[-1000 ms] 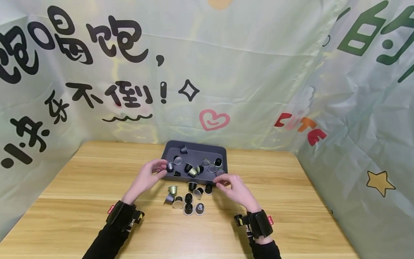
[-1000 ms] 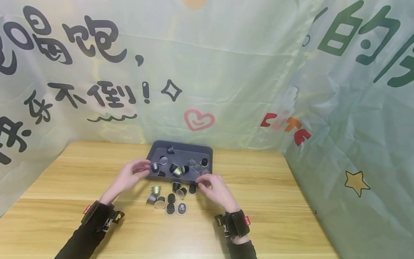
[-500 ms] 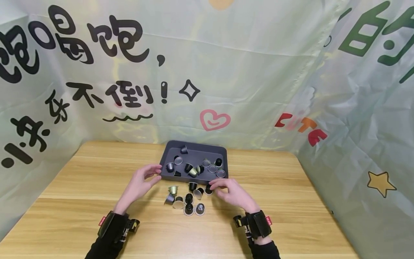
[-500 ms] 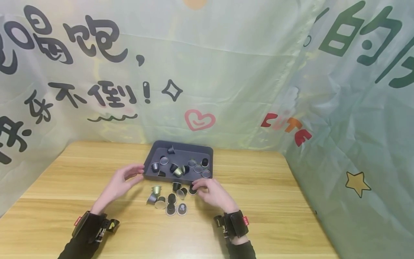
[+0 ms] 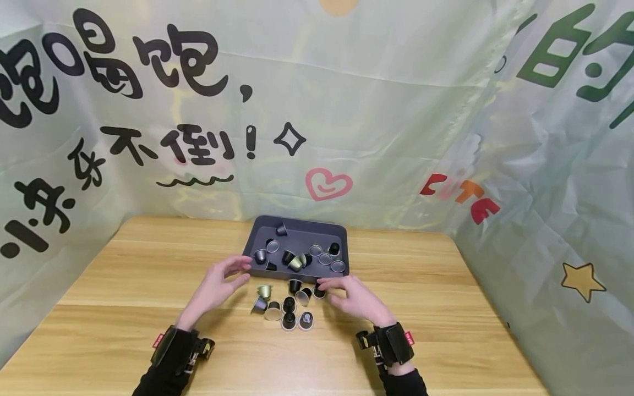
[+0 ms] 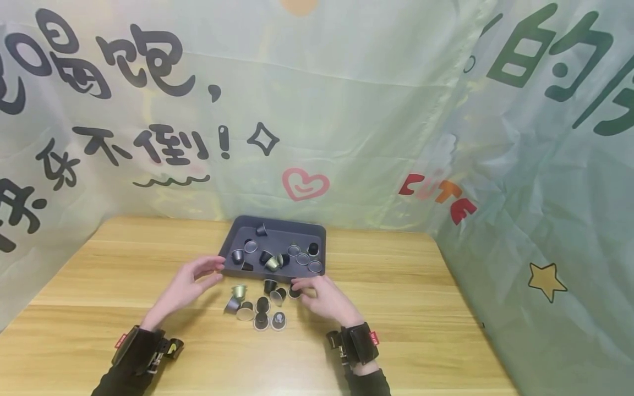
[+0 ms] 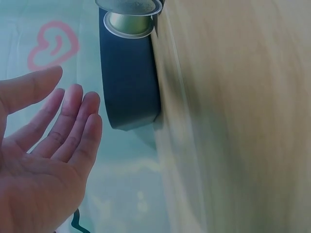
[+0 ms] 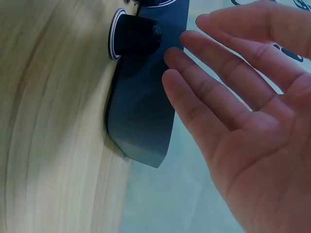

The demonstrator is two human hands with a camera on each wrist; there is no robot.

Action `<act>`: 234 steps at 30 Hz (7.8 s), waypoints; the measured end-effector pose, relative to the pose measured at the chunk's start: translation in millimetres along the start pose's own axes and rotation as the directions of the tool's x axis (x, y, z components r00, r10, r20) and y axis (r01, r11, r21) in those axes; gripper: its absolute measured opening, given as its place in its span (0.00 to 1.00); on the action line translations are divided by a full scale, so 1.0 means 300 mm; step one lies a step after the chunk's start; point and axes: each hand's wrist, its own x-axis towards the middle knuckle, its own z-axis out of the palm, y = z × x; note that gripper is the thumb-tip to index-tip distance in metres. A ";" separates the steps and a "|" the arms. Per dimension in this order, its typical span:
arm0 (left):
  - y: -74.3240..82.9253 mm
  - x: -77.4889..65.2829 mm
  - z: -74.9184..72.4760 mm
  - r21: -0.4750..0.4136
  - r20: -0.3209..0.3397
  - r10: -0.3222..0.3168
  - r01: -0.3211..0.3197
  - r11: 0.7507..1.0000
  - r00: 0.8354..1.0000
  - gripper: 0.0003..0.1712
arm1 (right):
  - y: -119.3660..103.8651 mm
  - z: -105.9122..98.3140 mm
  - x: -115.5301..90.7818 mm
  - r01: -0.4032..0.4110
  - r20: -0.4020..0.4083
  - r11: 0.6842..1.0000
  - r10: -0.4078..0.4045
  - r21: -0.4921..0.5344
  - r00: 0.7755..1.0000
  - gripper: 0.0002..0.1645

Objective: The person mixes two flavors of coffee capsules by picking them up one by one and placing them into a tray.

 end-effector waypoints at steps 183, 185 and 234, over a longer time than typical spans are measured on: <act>-0.006 -0.019 -0.014 0.005 0.101 -0.013 0.013 1.000 0.995 0.24 | 0.143 -0.159 0.436 -0.230 -0.084 0.907 0.215 -0.352 0.973 0.26; -0.003 -0.018 -0.012 -0.003 0.105 -0.017 0.018 1.000 0.994 0.24 | 0.147 -0.156 0.435 -0.237 -0.082 0.907 0.222 -0.349 0.972 0.26; 0.015 -0.025 0.031 0.034 0.213 0.135 -0.145 0.989 0.968 0.17 | 0.067 -0.034 0.068 0.028 -0.450 0.970 0.086 0.241 0.889 0.22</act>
